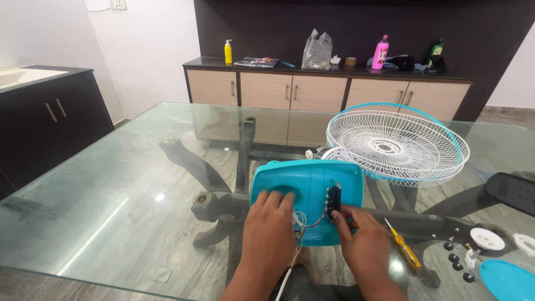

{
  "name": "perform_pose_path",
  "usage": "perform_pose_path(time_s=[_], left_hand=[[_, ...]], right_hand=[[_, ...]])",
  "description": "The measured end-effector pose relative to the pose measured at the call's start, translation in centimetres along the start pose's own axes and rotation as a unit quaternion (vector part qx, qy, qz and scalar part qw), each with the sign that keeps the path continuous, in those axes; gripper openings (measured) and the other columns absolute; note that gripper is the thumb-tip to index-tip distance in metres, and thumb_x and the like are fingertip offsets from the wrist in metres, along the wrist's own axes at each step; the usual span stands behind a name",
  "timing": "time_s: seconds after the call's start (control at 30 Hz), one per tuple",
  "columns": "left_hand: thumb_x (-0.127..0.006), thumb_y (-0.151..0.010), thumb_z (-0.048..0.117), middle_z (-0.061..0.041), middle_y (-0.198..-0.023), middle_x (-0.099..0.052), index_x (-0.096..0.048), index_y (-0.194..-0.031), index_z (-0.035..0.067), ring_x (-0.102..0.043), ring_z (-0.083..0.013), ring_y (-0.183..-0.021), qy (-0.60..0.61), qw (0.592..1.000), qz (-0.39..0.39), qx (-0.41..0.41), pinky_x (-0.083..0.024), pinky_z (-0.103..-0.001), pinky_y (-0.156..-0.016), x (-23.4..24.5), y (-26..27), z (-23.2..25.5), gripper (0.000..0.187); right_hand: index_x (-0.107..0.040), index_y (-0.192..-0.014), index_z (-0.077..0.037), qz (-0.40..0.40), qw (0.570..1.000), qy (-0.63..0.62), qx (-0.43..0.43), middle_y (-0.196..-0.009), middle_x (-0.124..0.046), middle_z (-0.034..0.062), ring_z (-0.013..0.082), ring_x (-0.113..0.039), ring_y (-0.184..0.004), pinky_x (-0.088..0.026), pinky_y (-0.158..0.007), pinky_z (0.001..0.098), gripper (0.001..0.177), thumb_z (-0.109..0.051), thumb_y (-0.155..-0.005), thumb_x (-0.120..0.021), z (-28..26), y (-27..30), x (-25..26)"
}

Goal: The person repairs a small electric fan by opening the control housing, connecting wires to a switch and capacitor, and securing components with a screwdriver. The fan head and other parts remain disassembled on the table.

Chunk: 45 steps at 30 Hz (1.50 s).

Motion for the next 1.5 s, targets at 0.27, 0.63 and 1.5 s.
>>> perform_pose_path(time_s=[0.27, 0.63, 1.5], left_hand=[[-0.087, -0.053, 0.051, -0.022, -0.103, -0.07, -0.067, -0.116, -0.005, -0.062, -0.0393, -0.105, -0.04, 0.958, 0.145, -0.245, -0.047, -0.053, -0.09, 2.1, -8.6, 5.9, 0.087], [-0.091, -0.053, 0.058, -0.018, -0.1, -0.077, -0.078, -0.099, 0.001, -0.074, -0.0353, -0.092, -0.098, 0.93, -0.325, -0.143, -0.059, -0.044, -0.082, -8.8, -15.0, 3.5, 0.074], [-0.087, -0.072, 0.025, -0.009, -0.079, -0.082, -0.078, -0.09, 0.001, -0.076, -0.0158, -0.068, 0.426, 0.865, 0.081, 0.251, -0.06, -0.03, -0.064, 0.3, -1.5, -3.1, 0.032]], right_hand=[[-0.076, -0.101, -0.006, -0.001, 0.999, 0.036, -0.013, -0.086, -0.074, 0.0121, 0.0252, -0.071, -0.065, -0.055, -0.063, 0.0377, 0.026, -0.025, -0.084, -0.078, 0.2, 0.2, -0.2], [-0.077, -0.101, -0.008, 0.0, 0.999, 0.051, 0.01, -0.089, -0.073, 0.0091, 0.0265, -0.068, -0.069, -0.055, -0.067, 0.0378, 0.026, -0.027, -0.082, -0.08, 0.1, -0.2, 0.3], [-0.072, -0.112, -0.004, -0.074, 0.95, -0.286, -0.102, -0.098, -0.08, 0.0088, 0.0167, -0.075, -0.089, -0.059, -0.079, 0.0328, 0.045, -0.036, -0.082, -0.078, 0.5, -4.4, -0.7]])
Point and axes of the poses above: each hand's wrist, its own y-axis away from the middle knuckle, its own x-axis out of the back of the hand, z = x × y, the point moved 8 cm from there along -y, towards the middle knuckle
